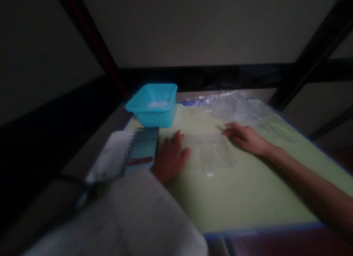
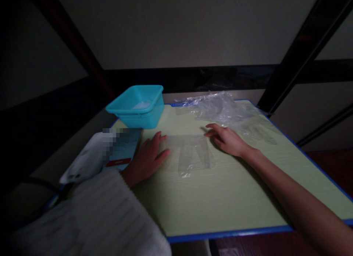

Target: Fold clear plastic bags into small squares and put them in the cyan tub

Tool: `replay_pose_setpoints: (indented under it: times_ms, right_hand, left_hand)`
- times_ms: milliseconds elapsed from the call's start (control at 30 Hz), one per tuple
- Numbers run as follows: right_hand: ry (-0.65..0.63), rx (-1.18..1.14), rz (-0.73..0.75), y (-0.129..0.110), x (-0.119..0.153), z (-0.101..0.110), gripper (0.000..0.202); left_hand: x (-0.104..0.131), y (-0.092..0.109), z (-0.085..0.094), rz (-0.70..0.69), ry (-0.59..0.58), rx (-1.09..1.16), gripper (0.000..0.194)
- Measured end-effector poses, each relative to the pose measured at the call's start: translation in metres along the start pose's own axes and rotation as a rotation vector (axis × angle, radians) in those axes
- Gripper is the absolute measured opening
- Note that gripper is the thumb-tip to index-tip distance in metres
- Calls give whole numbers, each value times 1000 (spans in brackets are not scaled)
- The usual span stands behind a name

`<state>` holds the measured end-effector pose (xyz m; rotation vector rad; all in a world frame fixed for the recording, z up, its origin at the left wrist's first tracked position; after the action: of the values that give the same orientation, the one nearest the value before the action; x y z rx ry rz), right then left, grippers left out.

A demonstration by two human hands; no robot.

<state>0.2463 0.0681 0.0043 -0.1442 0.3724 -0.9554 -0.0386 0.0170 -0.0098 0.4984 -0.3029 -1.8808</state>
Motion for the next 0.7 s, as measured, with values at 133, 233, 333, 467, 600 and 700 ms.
replay_pose_setpoints:
  times_ms: [133, 233, 333, 467, 600, 700]
  right_hand:
    - [3, -16, -14, 0, -2, 0, 43]
    - [3, -8, -27, -1, -3, 2, 40]
    - [11, 2, -40, -3, -3, 3, 37]
    - [36, 20, -56, -4, -3, 1, 35]
    - [101, -54, -68, -3, -2, -5, 33]
    - [115, -197, -107, 1, -2, -9, 36]
  left_hand:
    - [0, 0, -1, -9, 4, -26, 51]
    - [-1, -2, -2, -17, 19, 11, 51]
    - [-2, -5, -3, -11, 34, 92, 52]
    - [-3, -10, -7, 5, 43, 181, 53]
    - [-2, -14, -9, 1, 64, 264, 55]
    - [-2, -13, -8, -23, 76, 286, 57]
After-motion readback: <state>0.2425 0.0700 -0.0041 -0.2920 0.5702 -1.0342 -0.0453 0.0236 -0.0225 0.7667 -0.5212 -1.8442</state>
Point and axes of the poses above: each hand's wrist, its own x-axis away from the middle knuckle, its own z-axis out of the back of the hand, y = z × x, the point moved 1 cm from there along -x, towards the middle knuckle, and after that the axes turned 13 degrees about x, right-handed, at the moved point
